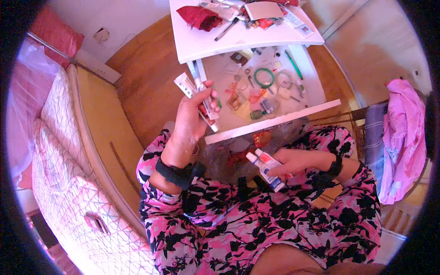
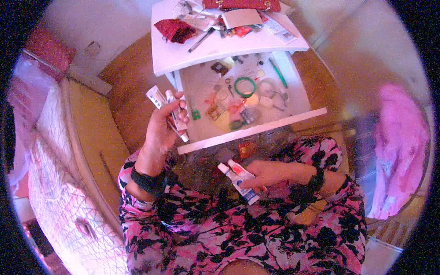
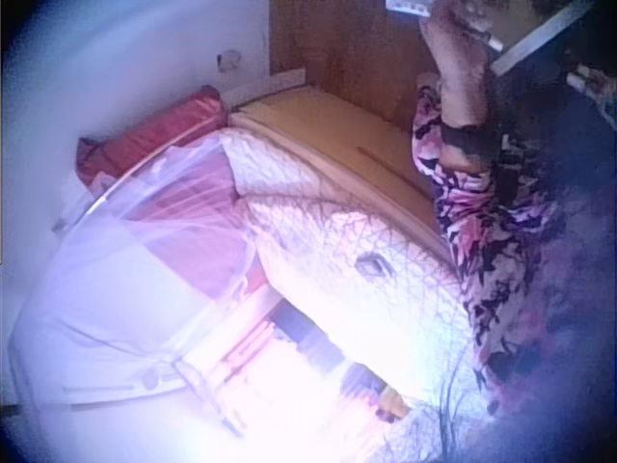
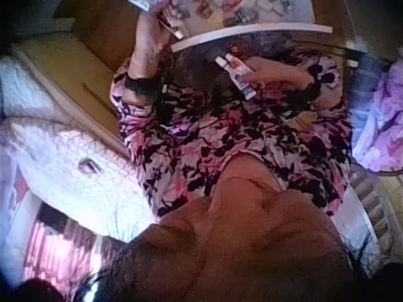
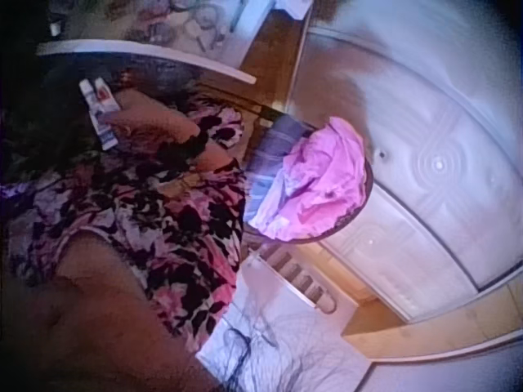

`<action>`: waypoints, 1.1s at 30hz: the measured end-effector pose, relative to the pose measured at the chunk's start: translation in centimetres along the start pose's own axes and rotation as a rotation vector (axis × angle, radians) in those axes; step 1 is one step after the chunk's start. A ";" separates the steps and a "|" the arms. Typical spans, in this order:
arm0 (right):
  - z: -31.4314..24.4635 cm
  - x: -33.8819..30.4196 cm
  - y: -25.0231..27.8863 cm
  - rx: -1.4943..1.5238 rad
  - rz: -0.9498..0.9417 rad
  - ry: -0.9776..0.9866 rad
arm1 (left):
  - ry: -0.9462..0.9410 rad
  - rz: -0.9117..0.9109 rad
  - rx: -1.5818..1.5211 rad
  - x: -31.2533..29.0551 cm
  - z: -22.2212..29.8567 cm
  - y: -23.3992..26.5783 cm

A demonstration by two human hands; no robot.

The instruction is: The person sorts through various items in a nightstand drawer by hand, picking up and looking at a bank card, a red envelope, multiple phones, and medication packaging before selecting a pen and a roll of tape.

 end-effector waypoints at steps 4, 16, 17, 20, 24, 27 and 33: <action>7.1 5.1 0.1 -0.042 0.048 -0.065 | -0.015 -0.004 -0.010 0.0 -0.3 0.0; -2.8 -0.3 0.6 -0.083 -0.020 0.193 | 0.103 -0.072 0.002 -1.4 -1.2 -2.1; -3.7 -1.0 0.9 -0.081 -0.008 0.194 | 0.123 -0.129 -0.027 -1.5 -1.7 -2.6; -7.2 -2.4 4.6 0.084 0.240 0.269 | 0.150 -0.130 0.184 -2.3 -2.5 -3.9; -7.8 -1.6 5.4 -0.011 0.242 0.377 | 0.317 -0.216 0.347 -2.7 -5.2 -6.9; -8.8 -1.8 5.4 -0.114 0.222 0.380 | 0.360 -0.209 0.375 -2.9 -5.7 -7.4; -11.7 -4.4 18.1 -0.549 0.719 0.627 | 0.100 -0.041 0.187 -1.5 -1.9 -4.4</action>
Point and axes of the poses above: each hand's wrist, its own x-axis towards the middle knuckle, its own y-axis out of the back of the hand, z = x × y, the point moved 9 cm from there along x, towards the middle knuckle, and after that the axes turned 8 degrees about x, right-handed, at the moved point
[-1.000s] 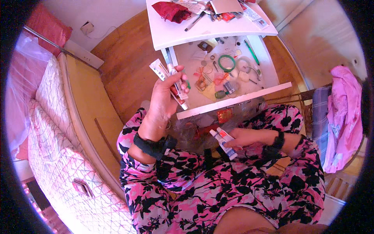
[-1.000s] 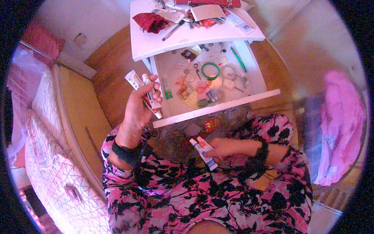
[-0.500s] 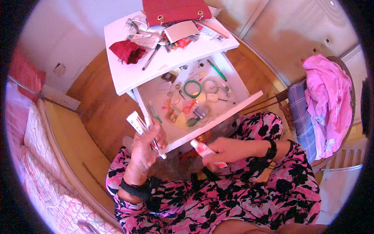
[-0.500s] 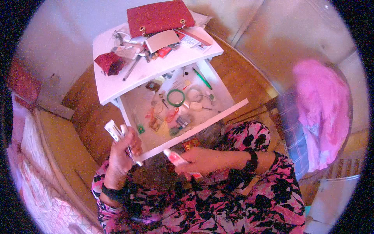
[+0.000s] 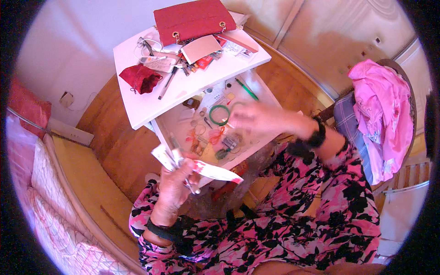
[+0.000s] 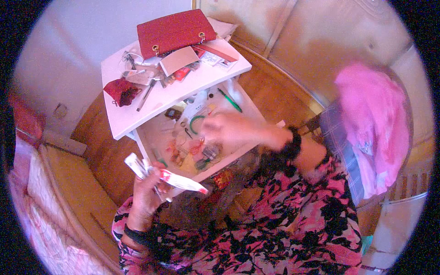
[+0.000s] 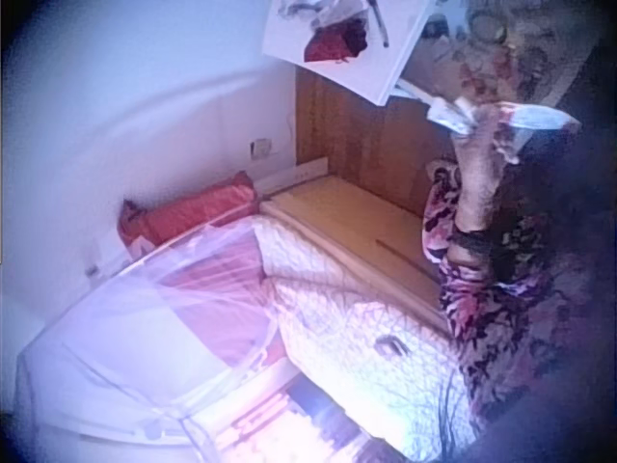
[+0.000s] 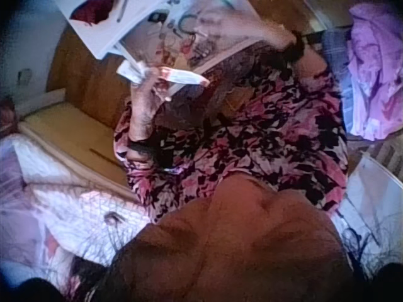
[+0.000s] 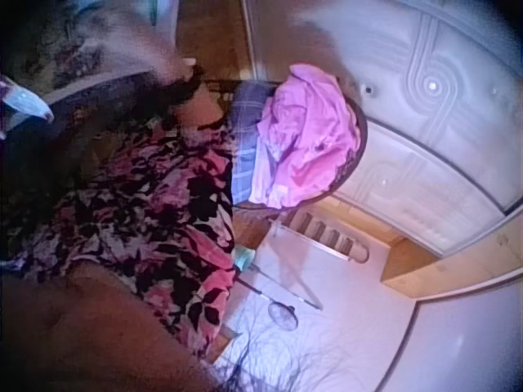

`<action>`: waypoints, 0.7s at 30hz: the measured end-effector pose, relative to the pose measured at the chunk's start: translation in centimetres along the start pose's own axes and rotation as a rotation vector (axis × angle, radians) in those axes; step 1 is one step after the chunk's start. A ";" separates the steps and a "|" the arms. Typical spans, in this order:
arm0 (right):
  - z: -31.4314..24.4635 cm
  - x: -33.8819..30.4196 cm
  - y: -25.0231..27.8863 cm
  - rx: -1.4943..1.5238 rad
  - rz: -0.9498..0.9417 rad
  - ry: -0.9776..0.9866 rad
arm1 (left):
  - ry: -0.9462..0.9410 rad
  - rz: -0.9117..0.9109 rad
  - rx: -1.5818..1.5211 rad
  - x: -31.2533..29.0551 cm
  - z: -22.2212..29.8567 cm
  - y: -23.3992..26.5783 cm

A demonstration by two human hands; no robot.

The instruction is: The person sorts through various items in a nightstand drawer by hand, picking up and looking at a bank card, a red envelope, multiple phones, and medication packaging before selecting a pen and a roll of tape.

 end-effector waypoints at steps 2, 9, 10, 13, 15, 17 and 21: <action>5.6 0.7 2.5 -0.472 -0.141 -0.351 | -0.094 0.089 -0.001 -0.2 1.7 1.7; 15.7 -1.2 1.4 -0.661 -0.263 -0.396 | -0.174 0.146 -0.127 -0.1 3.5 4.5; 16.4 -1.4 1.0 -0.603 -0.314 -0.470 | -0.174 0.152 -0.127 -0.3 3.8 4.6; 15.2 -0.9 0.8 -0.742 -0.339 -0.347 | -0.259 0.180 -0.121 -0.7 4.8 5.2; 15.4 -0.8 1.0 -0.734 -0.282 -0.328 | -0.255 0.176 -0.110 -0.8 5.0 5.1; 15.4 -0.8 1.5 -0.729 -0.222 -0.314 | -0.252 0.166 -0.102 -0.7 5.0 4.9; 17.0 -0.8 1.6 -0.560 -0.304 -0.531 | -0.240 0.171 -0.114 -0.8 4.7 5.3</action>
Point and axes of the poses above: each hand's wrist, its own x-axis towards the middle knuckle, its own y-axis out of the back of the hand, z = x × y, the point moved 9 cm from there along x, towards the middle knuckle, and after that the axes turned 8 degrees about x, right-handed, at the moved point
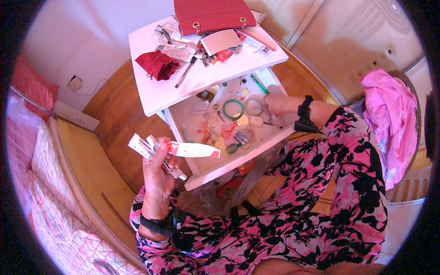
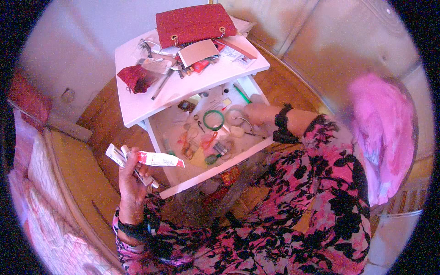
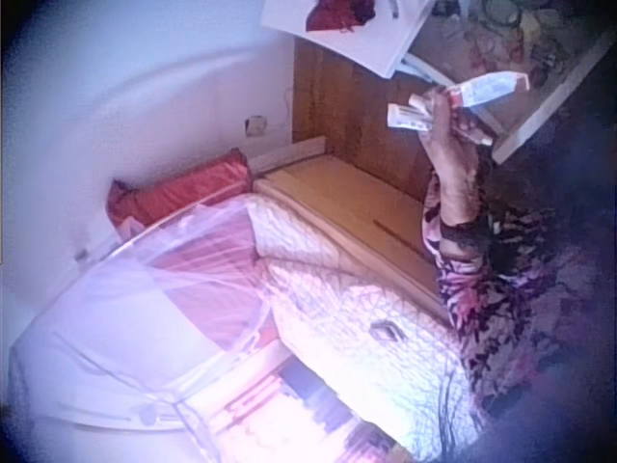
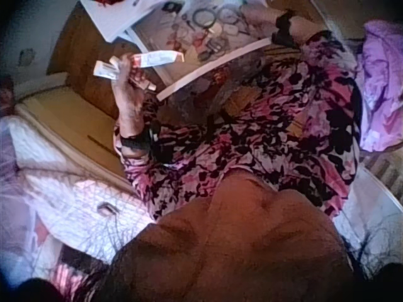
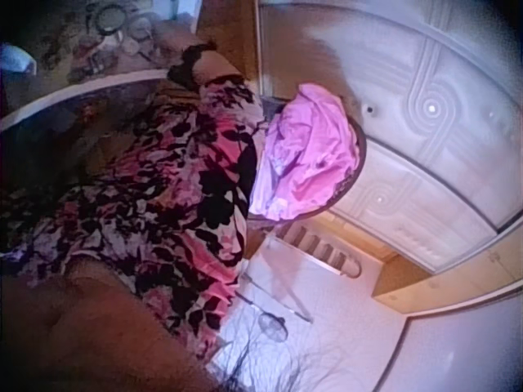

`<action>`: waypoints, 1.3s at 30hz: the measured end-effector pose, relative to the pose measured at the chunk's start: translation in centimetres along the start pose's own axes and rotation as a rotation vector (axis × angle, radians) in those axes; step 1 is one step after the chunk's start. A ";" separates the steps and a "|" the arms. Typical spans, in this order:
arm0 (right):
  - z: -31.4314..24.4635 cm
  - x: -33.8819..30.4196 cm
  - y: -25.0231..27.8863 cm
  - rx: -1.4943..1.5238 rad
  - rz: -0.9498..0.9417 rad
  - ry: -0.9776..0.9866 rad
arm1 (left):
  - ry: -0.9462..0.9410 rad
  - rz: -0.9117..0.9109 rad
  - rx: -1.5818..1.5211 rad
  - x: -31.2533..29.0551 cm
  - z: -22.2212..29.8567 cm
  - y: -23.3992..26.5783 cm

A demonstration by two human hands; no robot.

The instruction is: The person sorts through various items in a nightstand drawer by hand, picking up and looking at a bank card, a red envelope, multiple phones, and medication packaging before selecting a pen and a roll of tape.

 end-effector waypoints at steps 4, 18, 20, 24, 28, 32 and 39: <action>-4.5 -3.2 6.1 0.564 0.288 0.395 | -0.016 -0.002 0.046 -0.2 0.4 -0.3; -19.2 -16.5 -2.1 0.807 -0.131 0.567 | -0.117 0.212 0.003 -0.5 2.2 3.4; -19.5 -16.4 -4.6 0.663 -0.020 0.662 | -0.108 0.217 -0.065 0.0 2.3 3.8; -21.3 -17.2 -5.9 0.381 0.099 0.786 | -0.116 0.298 -0.061 -0.2 2.0 6.3; -23.2 -16.4 -1.0 0.463 0.155 0.944 | -0.130 0.355 -0.046 -1.1 2.3 7.6; -24.6 -10.5 3.0 0.148 0.105 0.657 | -0.115 0.304 -0.067 -0.7 2.1 7.1; -25.4 2.1 0.0 0.043 0.055 0.425 | -0.070 0.376 -0.055 -1.5 2.4 7.6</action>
Point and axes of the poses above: each hand's wrist, its own x-axis towards the middle knuckle, its own y-axis out of the back of the hand, z = x × y, the point moved 9 cm from there along x, towards the middle knuckle, and after that the axes turned 8 degrees about x, right-handed, at the moved point
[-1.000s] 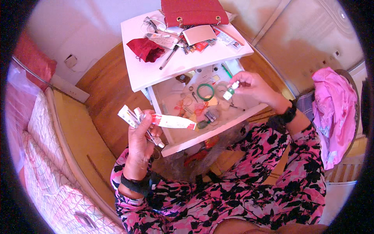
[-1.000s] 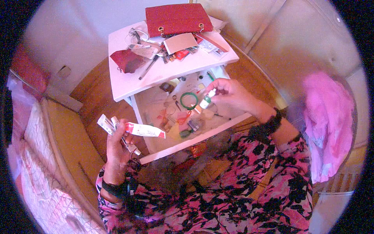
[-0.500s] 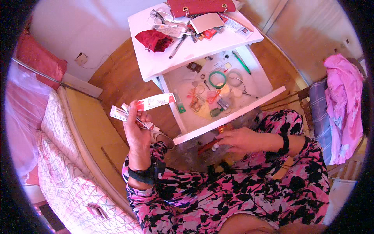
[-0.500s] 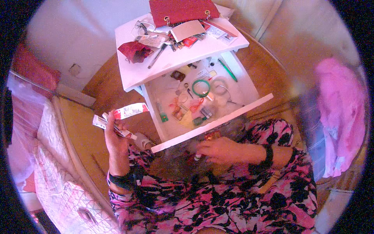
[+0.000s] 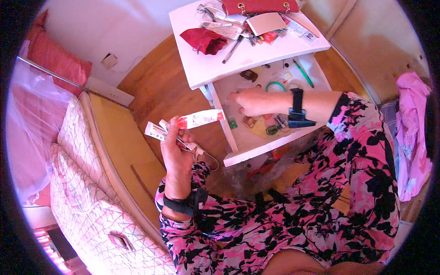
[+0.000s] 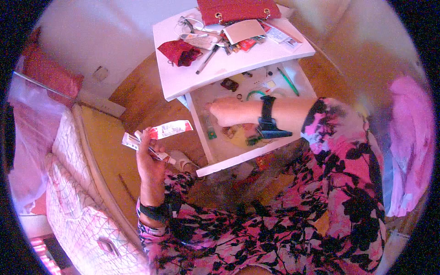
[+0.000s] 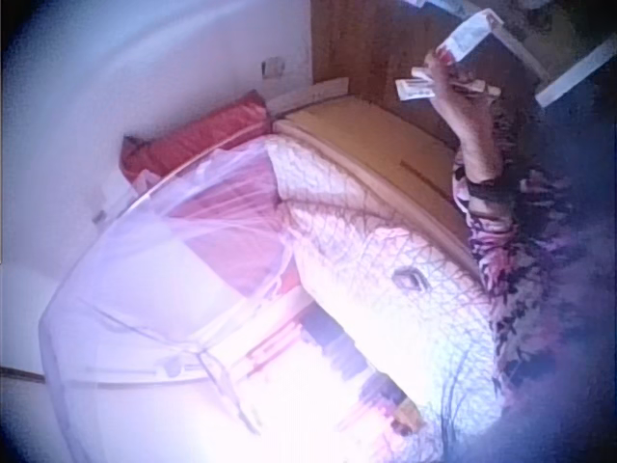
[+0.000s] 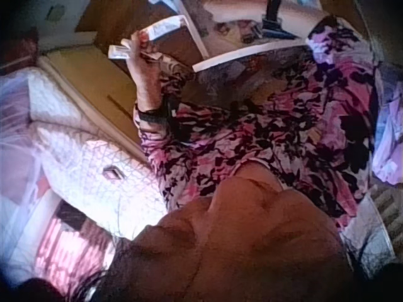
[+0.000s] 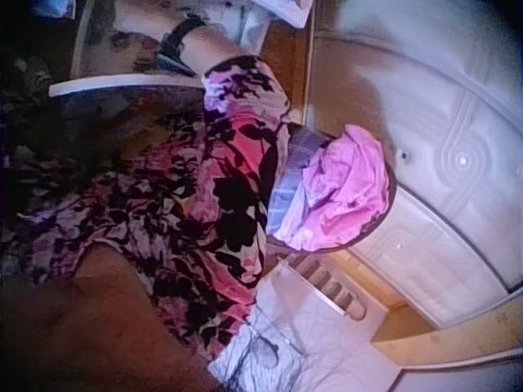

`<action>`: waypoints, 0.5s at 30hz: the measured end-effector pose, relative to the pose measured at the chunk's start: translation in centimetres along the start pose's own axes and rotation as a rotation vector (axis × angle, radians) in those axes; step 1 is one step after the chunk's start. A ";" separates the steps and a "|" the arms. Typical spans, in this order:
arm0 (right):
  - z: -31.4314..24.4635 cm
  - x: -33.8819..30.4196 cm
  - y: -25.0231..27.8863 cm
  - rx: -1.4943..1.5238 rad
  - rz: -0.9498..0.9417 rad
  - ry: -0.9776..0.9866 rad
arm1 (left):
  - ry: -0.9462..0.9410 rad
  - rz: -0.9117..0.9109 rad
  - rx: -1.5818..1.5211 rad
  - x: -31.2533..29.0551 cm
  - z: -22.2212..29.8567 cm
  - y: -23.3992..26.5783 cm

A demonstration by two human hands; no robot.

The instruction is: The person sorts through various items in a nightstand drawer by hand, picking up and looking at a bank card, a red envelope, multiple phones, and medication packaging before selecting a pen and a roll of tape.

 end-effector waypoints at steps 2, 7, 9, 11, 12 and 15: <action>1.2 3.2 -2.6 0.015 0.013 0.043 | -0.054 -0.029 0.004 0.1 0.5 0.7; -0.2 4.5 -3.6 -0.279 0.078 0.394 | -0.012 -0.037 -0.039 0.0 0.4 1.0; -0.5 4.4 -4.0 -0.351 0.087 0.497 | -0.019 -0.035 -0.039 -0.1 0.5 1.4; -1.1 2.8 -4.7 -0.432 0.020 0.709 | -0.023 -0.040 -0.054 -0.1 0.6 1.9; -0.8 1.8 -4.0 -0.444 0.016 0.701 | -0.018 -0.072 -0.071 -0.1 0.5 1.4; 1.5 0.8 -1.9 -0.409 -0.065 0.389 | -0.014 -0.093 -0.073 -0.4 0.5 0.9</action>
Point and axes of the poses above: each hand's wrist, its own x-axis towards the middle knuckle, its own y-axis out of the back of the hand, z = x × y, the point moved 9 cm from there along x, towards the middle knuckle, and after that the axes turned 8 degrees about x, right-handed, at the moved point
